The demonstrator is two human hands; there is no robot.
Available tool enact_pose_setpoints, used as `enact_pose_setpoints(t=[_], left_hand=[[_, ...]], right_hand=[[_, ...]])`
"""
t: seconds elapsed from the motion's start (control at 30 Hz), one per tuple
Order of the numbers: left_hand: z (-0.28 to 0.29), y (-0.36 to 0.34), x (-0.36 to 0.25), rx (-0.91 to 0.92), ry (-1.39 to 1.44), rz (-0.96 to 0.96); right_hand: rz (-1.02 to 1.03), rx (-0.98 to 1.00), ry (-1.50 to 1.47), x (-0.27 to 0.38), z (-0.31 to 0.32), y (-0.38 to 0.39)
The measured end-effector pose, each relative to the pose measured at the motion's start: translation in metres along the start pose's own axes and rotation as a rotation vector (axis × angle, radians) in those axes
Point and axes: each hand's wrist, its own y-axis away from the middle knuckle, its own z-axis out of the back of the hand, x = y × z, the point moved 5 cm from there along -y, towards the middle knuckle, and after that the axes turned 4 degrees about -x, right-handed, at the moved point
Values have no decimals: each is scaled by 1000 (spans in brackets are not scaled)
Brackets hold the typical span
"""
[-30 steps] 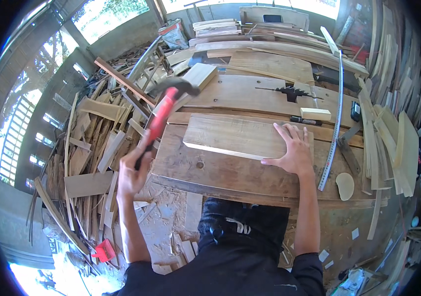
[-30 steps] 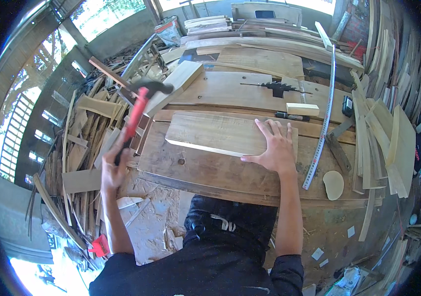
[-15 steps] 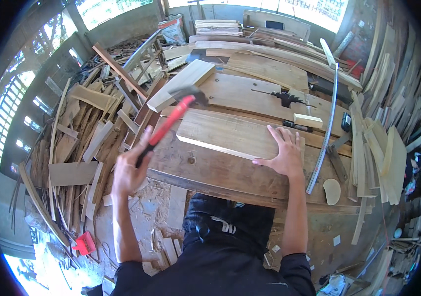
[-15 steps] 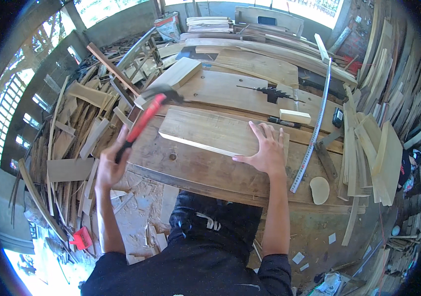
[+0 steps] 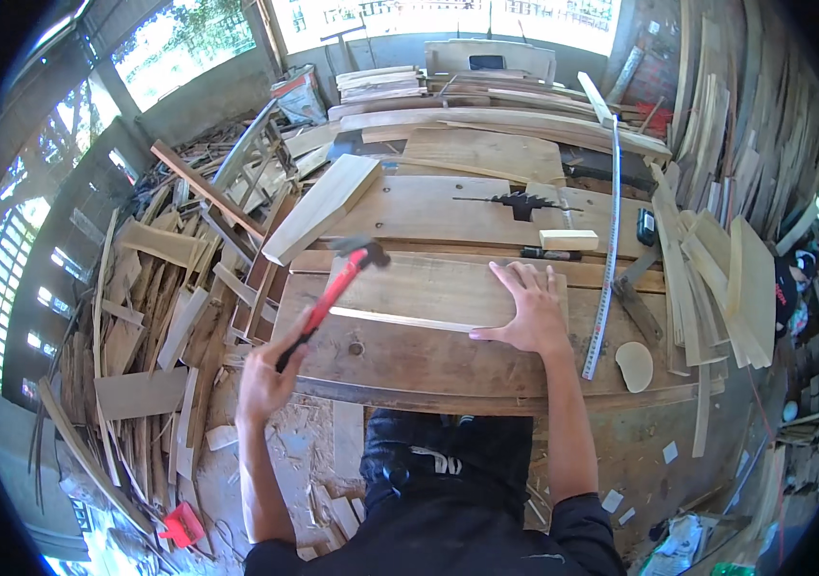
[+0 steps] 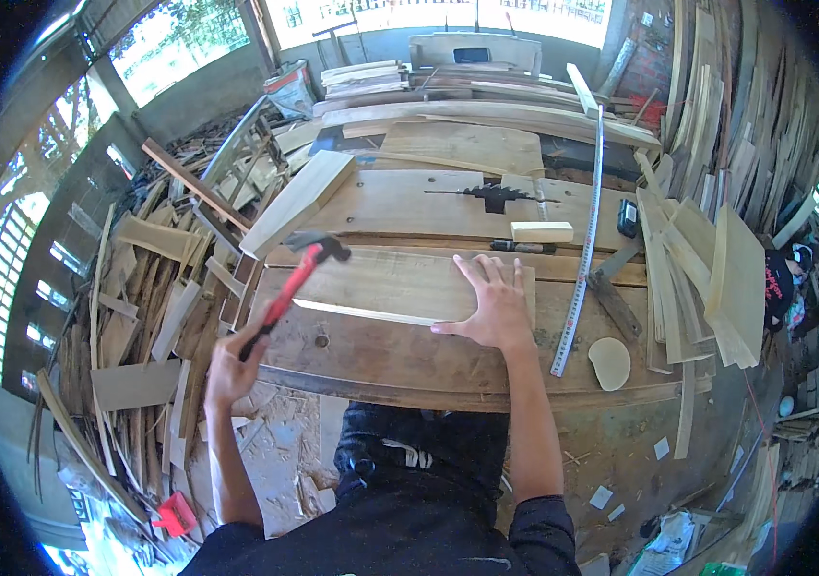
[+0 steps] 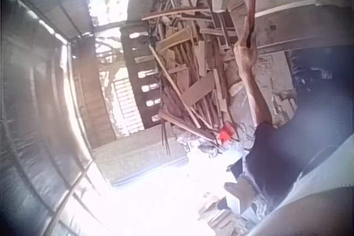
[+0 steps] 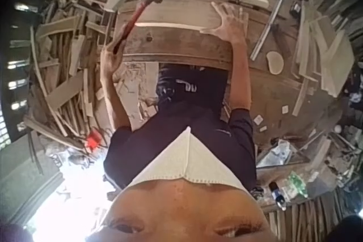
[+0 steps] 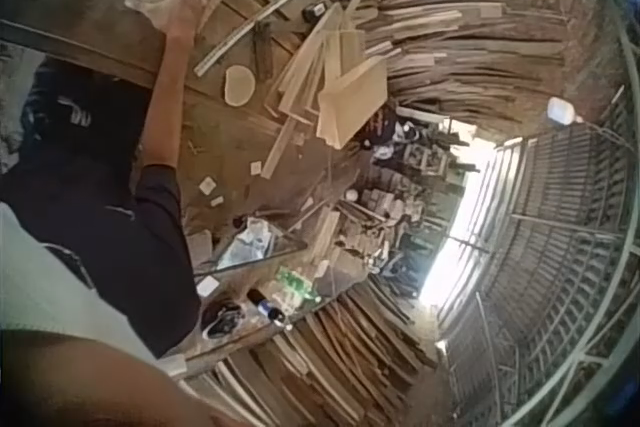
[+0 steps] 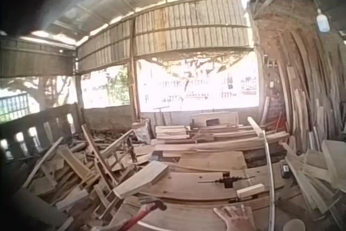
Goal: Measuring and sanding a piece of wood on a workbench.
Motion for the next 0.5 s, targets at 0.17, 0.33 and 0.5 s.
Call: enact_pose_setpoints(t=[0.17,0.33,0.5], left_hand=[[33,-28,-25,-139,20,-126],[3,-6,-11,-95,61,42],[-11,4,2,49,13,113]], right_hand=[[-5,-43,-1,-1,2,2],[-2,-33,-6,3,1,0],[13,-17,-13,4,-3,1]])
